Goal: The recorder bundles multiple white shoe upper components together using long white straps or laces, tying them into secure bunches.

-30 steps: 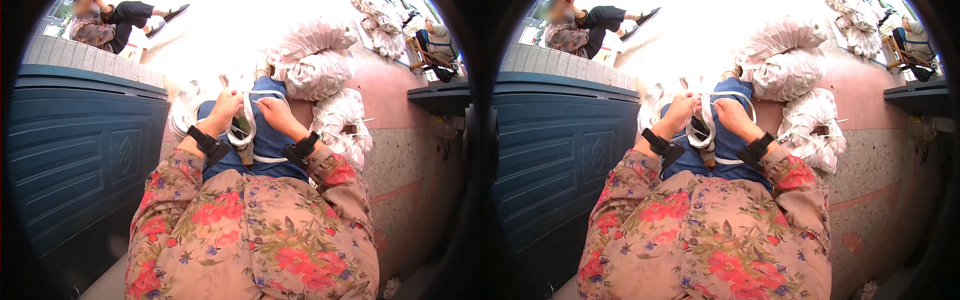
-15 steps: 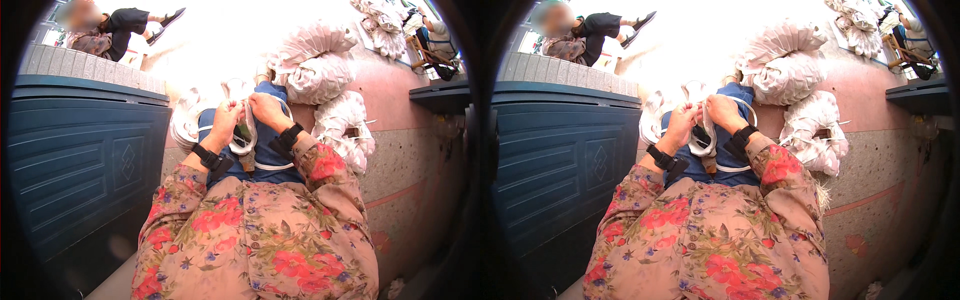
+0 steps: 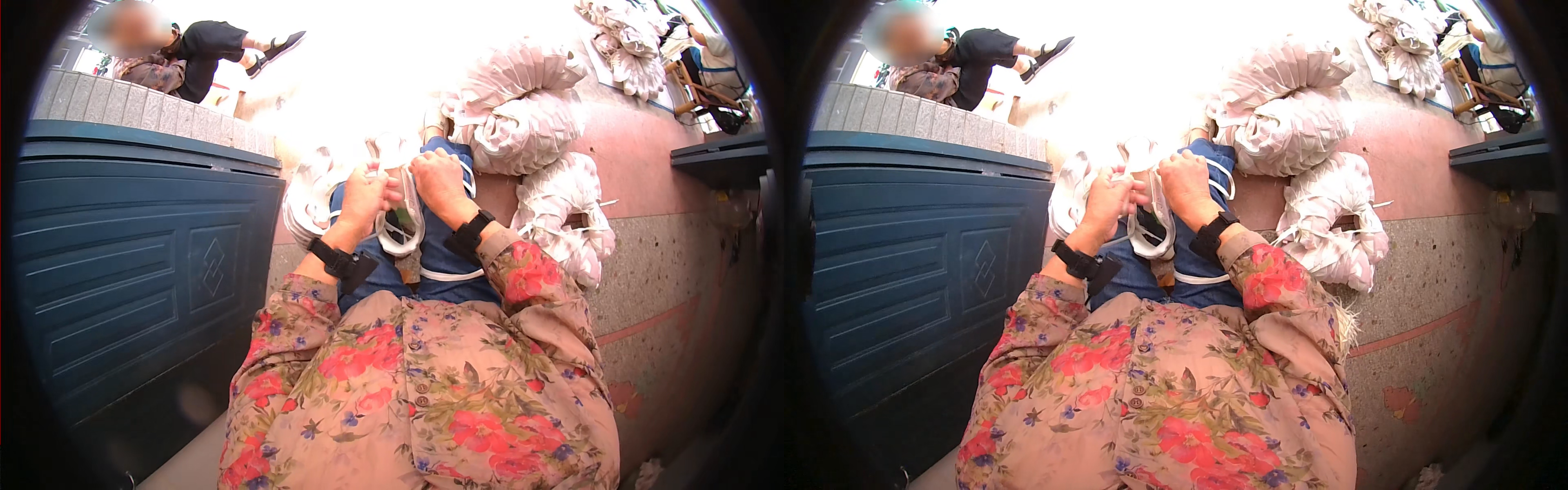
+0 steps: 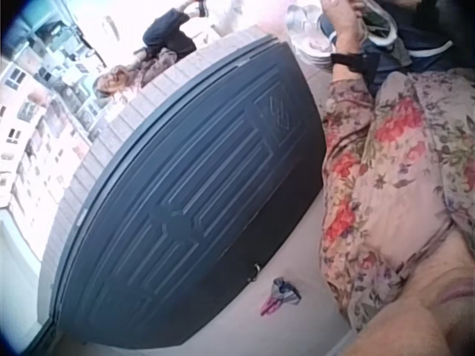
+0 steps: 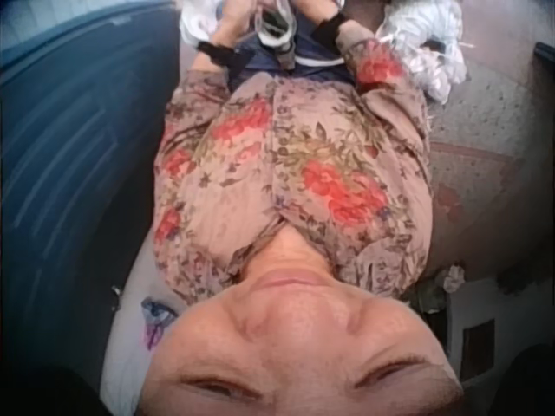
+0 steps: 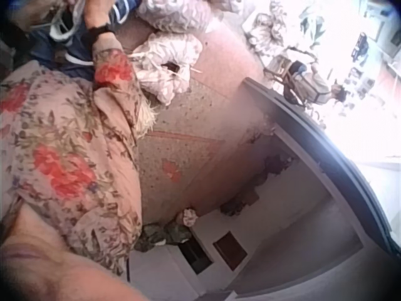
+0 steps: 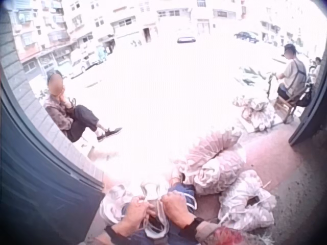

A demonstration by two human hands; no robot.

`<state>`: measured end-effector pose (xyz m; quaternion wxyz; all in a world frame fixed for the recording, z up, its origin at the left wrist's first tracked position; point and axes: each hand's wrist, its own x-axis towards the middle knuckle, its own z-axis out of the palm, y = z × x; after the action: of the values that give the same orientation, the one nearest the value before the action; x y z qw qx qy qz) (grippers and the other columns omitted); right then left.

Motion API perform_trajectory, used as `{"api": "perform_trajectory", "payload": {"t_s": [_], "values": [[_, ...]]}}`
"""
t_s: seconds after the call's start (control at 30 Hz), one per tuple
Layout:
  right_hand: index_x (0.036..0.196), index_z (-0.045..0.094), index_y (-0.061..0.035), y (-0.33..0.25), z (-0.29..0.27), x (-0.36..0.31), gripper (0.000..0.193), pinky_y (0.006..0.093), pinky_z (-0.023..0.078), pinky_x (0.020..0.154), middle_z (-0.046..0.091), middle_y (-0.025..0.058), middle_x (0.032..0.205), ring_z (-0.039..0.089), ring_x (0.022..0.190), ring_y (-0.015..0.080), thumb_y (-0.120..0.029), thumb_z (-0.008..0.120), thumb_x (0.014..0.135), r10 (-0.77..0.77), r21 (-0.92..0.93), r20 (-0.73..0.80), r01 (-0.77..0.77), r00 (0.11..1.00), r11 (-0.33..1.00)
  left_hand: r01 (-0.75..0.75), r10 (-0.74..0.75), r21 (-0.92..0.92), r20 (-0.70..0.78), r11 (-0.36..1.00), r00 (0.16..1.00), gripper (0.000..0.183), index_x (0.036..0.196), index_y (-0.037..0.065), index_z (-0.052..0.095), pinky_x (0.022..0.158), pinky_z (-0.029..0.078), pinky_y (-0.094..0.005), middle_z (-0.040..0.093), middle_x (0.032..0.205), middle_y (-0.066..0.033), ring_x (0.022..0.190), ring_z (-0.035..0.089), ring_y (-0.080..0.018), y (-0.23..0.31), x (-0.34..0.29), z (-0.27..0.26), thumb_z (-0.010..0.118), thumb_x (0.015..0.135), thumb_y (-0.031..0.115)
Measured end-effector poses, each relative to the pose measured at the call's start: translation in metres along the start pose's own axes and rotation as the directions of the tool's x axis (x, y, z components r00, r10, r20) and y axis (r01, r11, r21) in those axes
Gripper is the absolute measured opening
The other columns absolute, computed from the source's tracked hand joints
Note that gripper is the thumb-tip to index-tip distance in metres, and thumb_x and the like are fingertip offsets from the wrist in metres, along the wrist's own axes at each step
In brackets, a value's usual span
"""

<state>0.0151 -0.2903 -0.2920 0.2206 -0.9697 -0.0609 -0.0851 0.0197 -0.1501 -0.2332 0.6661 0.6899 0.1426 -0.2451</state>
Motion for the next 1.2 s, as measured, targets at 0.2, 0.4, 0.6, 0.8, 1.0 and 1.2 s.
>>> {"api": "perform_trajectory", "payload": {"t_s": [0.2, 0.4, 0.6, 0.8, 1.0, 1.2], "values": [[0.079, 0.06, -0.0031, -0.013, -0.009, -0.01, 0.025, 0.0409, 0.041, 0.07, 0.058, 0.013, 0.085, 0.052, 0.085, 0.0289, -0.027, 0.053, 0.075, -0.028, 0.067, 0.079, 0.023, 0.997, 0.997, -0.235, 0.351, 0.635, -0.062, 0.736, 0.934, 0.025, 0.101, 0.007, 0.059, 0.052, 0.045, -0.0274, 0.06, 0.063, -0.0063, 0.059, 0.059, -0.0152, -0.011, 0.011, -0.019, 0.047, 0.08, 0.01], [0.08, 0.058, -0.0012, -0.001, 0.003, -0.008, 0.021, 0.0438, 0.041, 0.073, 0.056, 0.017, 0.088, 0.05, 0.09, 0.0328, -0.018, 0.048, 0.075, 0.008, 0.098, 0.232, -0.031, 0.973, 0.995, -0.275, 0.539, 0.958, 0.191, 0.077, 0.82, 0.018, 0.07, 0.009, 0.062, 0.058, 0.045, -0.0394, 0.059, 0.065, -0.0125, 0.064, 0.058, -0.0283, -0.025, 0.02, 0.014, 0.057, 0.071, 0.026], [0.081, 0.057, -0.0034, 0.011, 0.003, -0.005, 0.018, 0.0436, 0.043, 0.071, 0.057, 0.014, 0.087, 0.053, 0.089, 0.0296, -0.017, 0.048, 0.073, -0.173, 0.179, 0.211, 0.135, 0.962, 0.974, -0.319, 0.69, 0.94, 0.309, -0.119, 0.655, 0.012, 0.066, 0.009, 0.057, 0.061, 0.04, -0.0392, 0.055, 0.064, -0.0082, 0.068, 0.054, -0.0256, -0.036, 0.03, 0.002, 0.06, 0.067, 0.02], [0.079, 0.057, -0.0038, 0.012, 0.003, 0.013, 0.018, 0.0462, 0.041, 0.068, 0.057, 0.0161, 0.08, 0.054, 0.081, 0.0333, -0.016, 0.045, 0.075, -0.23, 0.367, 0.127, 0.17, 0.965, 0.915, -0.381, 0.698, 0.895, 0.425, -0.231, 0.576, 0.007, 0.062, 0.011, 0.053, 0.054, 0.04, -0.0373, 0.052, 0.06, -0.006, 0.061, 0.053, -0.023, -0.029, 0.028, -0.001, 0.057, 0.063, 0.017], [0.076, 0.056, -0.0019, 0.021, 0.016, -0.005, 0.016, 0.0439, 0.04, 0.06, 0.054, 0.0188, 0.069, 0.052, 0.07, 0.0359, -0.016, 0.05, 0.073, -0.232, 0.369, 0.087, 0.185, 0.969, 0.911, -0.432, 0.703, 0.86, 0.483, -0.27, 0.522, 0.009, 0.06, 0.01, 0.054, 0.051, 0.036, -0.0386, 0.051, 0.057, -0.007, 0.063, 0.055, -0.0245, -0.051, 0.034, -0.001, 0.053, 0.062, 0.018], [0.08, 0.056, -0.0041, 0.016, 0.011, -0.014, 0.013, 0.0396, 0.039, 0.07, 0.055, 0.0146, 0.081, 0.05, 0.078, 0.0328, -0.012, 0.057, 0.069, -0.193, 0.461, 0.041, 0.153, 0.98, 0.874, -0.484, 0.397, 0.836, 0.365, 0.258, 0.842, 0.021, 0.064, 0.006, 0.054, 0.06, 0.039, -0.0446, 0.056, 0.066, -0.0124, 0.067, 0.056, -0.0298, -0.003, -0.092, -0.034, 0.046, 0.076, 0.021]]}}
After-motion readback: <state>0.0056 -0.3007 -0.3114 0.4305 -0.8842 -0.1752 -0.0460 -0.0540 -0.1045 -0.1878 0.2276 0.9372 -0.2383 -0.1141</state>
